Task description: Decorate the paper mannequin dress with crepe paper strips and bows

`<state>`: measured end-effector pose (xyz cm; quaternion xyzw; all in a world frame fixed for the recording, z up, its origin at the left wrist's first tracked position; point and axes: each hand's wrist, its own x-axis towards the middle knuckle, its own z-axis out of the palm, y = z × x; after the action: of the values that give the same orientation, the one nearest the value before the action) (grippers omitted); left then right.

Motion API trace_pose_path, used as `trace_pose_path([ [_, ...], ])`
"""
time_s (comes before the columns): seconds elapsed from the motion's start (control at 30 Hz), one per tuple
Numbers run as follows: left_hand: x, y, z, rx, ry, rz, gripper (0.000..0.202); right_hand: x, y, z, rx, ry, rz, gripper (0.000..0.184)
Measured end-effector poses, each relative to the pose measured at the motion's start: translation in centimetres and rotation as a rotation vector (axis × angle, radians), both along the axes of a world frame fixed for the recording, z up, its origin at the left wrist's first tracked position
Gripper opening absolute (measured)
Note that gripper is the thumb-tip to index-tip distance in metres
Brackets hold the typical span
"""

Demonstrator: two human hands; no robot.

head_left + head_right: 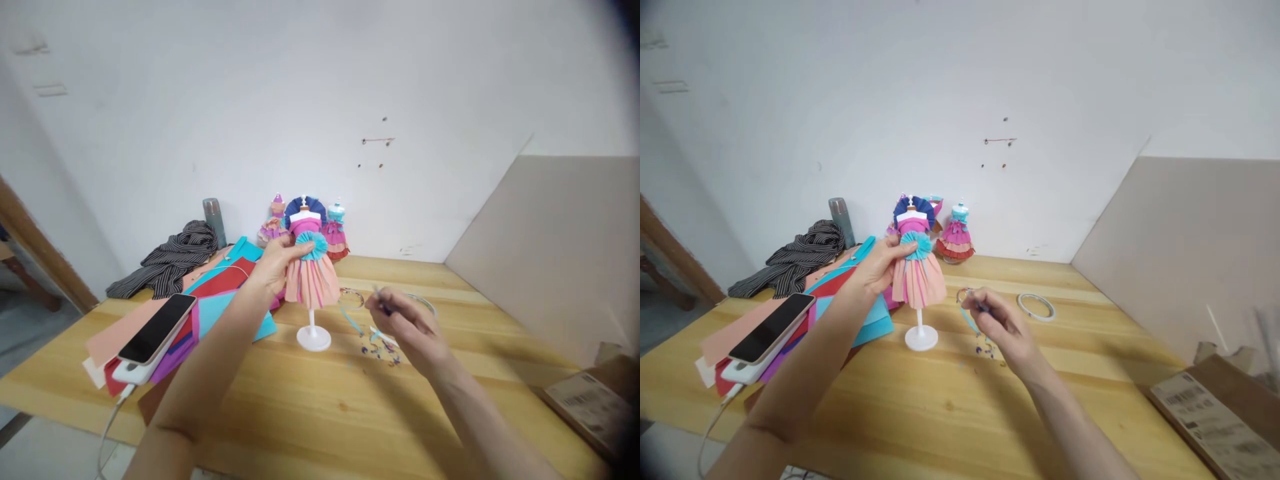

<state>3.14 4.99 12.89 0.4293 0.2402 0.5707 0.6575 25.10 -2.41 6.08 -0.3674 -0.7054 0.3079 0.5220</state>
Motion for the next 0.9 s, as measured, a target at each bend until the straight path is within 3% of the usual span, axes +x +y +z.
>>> trace_pose_path([
  [0.07,0.1,-0.7,-0.2,0.01,-0.014,0.021,0.026,-1.8,0.4,1.4,0.131,-0.068,-0.139,0.019],
  [0.13,0.3,-1.0,-0.5,0.018,-0.029,0.022,0.027,-3.9,0.8,2.6,0.301,-0.166,-0.239,0.021],
  [0.27,0.3,-0.8,-1.1,0.059,-0.02,-0.002,0.025,-6.7,1.3,3.1,0.509,-0.313,-0.345,0.015],
  [0.47,-0.1,0.0,-1.8,0.06,-0.008,-0.004,0.023,-6.2,2.0,1.7,0.569,-0.394,-0.448,0.014],
  [0.9,-0.4,1.6,-2.4,-0.007,-0.022,0.01,0.024,-6.6,3.3,0.2,0.621,-0.493,-0.454,0.008],
])
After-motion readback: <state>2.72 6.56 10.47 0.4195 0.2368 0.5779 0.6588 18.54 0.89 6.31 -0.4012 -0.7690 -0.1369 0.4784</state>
